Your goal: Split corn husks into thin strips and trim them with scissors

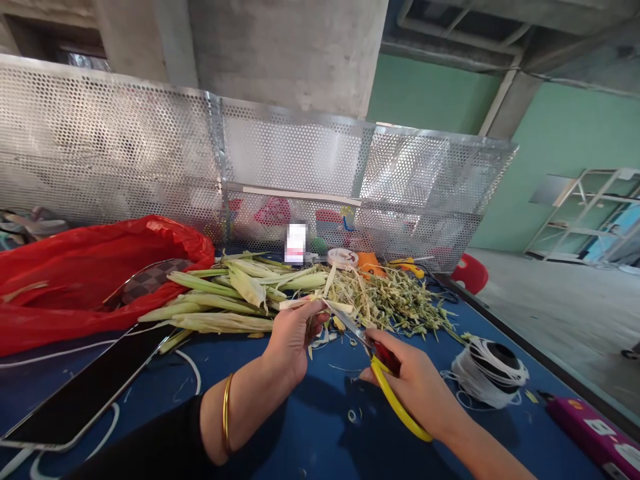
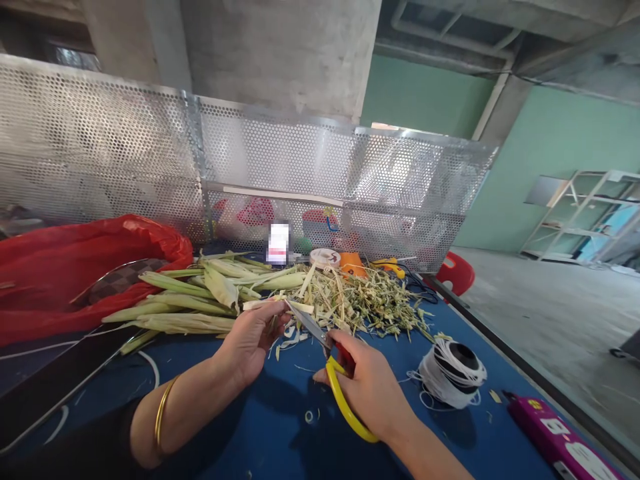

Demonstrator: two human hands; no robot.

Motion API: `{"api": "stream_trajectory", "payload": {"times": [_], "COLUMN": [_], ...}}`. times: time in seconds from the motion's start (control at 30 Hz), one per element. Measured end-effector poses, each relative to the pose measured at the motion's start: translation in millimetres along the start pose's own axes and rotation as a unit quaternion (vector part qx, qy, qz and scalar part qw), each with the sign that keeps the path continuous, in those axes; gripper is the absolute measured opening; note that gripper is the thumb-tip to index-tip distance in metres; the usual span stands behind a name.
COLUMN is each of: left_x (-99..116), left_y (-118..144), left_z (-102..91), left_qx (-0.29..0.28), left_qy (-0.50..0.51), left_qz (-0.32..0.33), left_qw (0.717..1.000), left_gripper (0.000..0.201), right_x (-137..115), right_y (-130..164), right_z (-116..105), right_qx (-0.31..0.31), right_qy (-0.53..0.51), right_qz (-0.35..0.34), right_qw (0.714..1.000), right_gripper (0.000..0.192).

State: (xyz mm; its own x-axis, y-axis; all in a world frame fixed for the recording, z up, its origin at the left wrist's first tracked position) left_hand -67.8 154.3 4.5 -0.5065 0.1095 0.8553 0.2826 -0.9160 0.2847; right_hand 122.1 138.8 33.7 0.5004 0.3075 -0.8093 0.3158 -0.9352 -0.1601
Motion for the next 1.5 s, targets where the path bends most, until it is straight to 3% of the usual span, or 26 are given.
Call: {"api": "stream_trajectory", "payload": {"times": [0.23,0.57,0.93,1.23,1.5], "left_x": [-1.5,1.1,1.3,1.3,3.4], "left_y": [0.7,0.3,1.0,-4.2,-4.2], "left_z": [-1.0,0.3,0.7,0.5,2.4], "left_qx": [0.004,-0.001,-0.001,-0.018,-0.025], "left_qy": [-0.003,0.012,0.003,-0.016,-0.019], "left_qz": [-0.006,-0.009,-0.018,-0.026,-0.032], "left_qw": [1.000,1.000,1.000,0.999,0.999], "left_gripper": [0.018,0.017,0.017,0.013,0.006], "right_x": [-7.2,-5.2,-10.3,-13.4,-14.0], "right_y": [0.1,2.0,1.7,1.9,2.1], "right_z": [0.5,4.0,3.3,-2.5,-1.5], "right_qx": [-0.007,-0.025,-0.035,-0.016,-0.012], "right_qy": [-0.022,-0.026,-0.010,0.014,0.034], "right_qz": [-0.024,0.006,-0.014,-0.038,-0.036], "right_qw": [0.999,0.999,0.999,0.999,0.999], "right_gripper": [0.029,0.027,0.017,0.033,0.035]}}
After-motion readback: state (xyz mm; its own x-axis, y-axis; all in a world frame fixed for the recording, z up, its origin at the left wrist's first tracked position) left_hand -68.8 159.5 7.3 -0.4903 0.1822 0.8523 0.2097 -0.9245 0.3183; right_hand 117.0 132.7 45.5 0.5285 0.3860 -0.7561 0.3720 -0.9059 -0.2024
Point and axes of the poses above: each hand's wrist, its own y-axis away from the middle knuckle, its own z-axis out of the palm, x = y × z, the point moved 10 cm from there along -y, towards the middle knuckle, and after that the axes turned 8 degrees about -y, right-handed, at the moved point
